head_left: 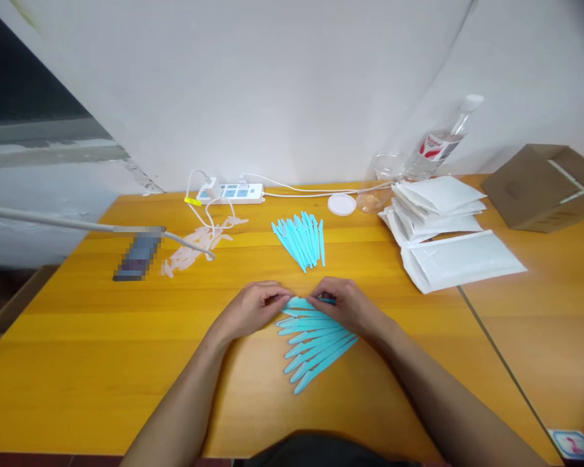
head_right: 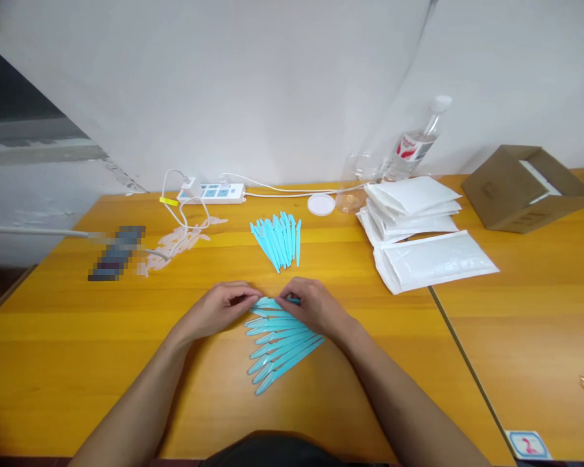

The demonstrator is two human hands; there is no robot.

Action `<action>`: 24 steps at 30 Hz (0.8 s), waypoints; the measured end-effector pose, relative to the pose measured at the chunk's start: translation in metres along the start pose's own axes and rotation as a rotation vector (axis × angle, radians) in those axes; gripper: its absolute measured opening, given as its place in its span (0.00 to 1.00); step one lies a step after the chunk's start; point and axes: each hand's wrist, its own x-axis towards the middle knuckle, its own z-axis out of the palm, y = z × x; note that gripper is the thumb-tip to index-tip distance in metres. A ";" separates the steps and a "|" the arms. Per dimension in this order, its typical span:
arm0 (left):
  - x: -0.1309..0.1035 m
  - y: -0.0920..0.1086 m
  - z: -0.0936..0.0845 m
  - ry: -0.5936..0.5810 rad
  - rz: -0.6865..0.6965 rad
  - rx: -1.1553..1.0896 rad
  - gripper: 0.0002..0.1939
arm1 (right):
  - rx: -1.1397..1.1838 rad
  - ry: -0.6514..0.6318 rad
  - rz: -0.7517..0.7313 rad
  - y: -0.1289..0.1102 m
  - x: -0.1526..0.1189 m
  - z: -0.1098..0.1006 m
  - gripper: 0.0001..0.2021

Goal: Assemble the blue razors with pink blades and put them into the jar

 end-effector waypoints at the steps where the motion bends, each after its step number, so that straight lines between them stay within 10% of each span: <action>1: -0.002 0.000 -0.004 -0.039 -0.008 0.018 0.14 | -0.014 -0.046 0.004 -0.004 -0.002 0.000 0.07; 6: -0.008 -0.009 -0.020 0.011 -0.071 0.026 0.16 | -0.061 -0.152 0.020 -0.021 -0.009 -0.017 0.09; 13: -0.009 -0.033 -0.040 0.315 -0.127 0.080 0.18 | -0.427 0.282 0.431 0.014 0.055 -0.038 0.14; 24: -0.030 -0.089 -0.092 0.714 -0.462 0.639 0.15 | -0.500 0.160 0.701 0.045 0.093 -0.057 0.07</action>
